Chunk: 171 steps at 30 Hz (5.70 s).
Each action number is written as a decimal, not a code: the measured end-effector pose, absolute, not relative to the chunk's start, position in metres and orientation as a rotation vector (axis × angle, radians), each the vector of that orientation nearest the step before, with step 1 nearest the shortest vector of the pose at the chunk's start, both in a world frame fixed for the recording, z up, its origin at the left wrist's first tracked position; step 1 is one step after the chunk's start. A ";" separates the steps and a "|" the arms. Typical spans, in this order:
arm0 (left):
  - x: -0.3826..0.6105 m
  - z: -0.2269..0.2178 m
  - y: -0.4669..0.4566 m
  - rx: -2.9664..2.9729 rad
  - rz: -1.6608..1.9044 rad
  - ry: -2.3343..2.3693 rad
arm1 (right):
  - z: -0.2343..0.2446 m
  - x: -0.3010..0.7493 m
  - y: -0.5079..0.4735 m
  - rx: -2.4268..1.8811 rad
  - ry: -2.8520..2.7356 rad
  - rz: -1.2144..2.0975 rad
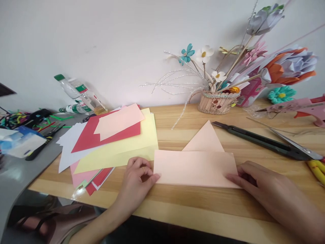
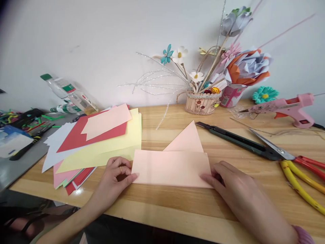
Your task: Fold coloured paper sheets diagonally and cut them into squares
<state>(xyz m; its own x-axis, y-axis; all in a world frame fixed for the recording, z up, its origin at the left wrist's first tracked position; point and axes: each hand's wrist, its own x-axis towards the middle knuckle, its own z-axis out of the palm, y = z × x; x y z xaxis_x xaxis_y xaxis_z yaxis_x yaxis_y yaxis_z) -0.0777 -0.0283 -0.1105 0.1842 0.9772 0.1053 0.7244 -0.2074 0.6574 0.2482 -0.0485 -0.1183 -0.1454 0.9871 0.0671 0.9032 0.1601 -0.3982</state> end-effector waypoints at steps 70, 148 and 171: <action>-0.032 -0.098 0.027 3.144 0.142 0.022 | -0.106 0.236 -0.091 -1.220 -2.644 -0.298; -0.011 -0.095 0.035 3.057 0.133 0.296 | -0.098 0.243 -0.077 -1.716 -1.740 0.642; 0.001 -0.099 0.050 2.882 0.229 0.311 | -0.089 0.235 -0.035 -1.709 -1.564 1.004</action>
<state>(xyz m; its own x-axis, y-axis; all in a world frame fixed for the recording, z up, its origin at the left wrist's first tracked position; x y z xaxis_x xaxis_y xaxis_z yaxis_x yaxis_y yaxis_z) 0.0012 0.0497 -0.0989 0.9652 0.2271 0.1294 0.1906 -0.9503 0.2463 0.2353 -0.0353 -0.0895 0.0163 0.9913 -0.1305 0.5309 -0.1192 -0.8390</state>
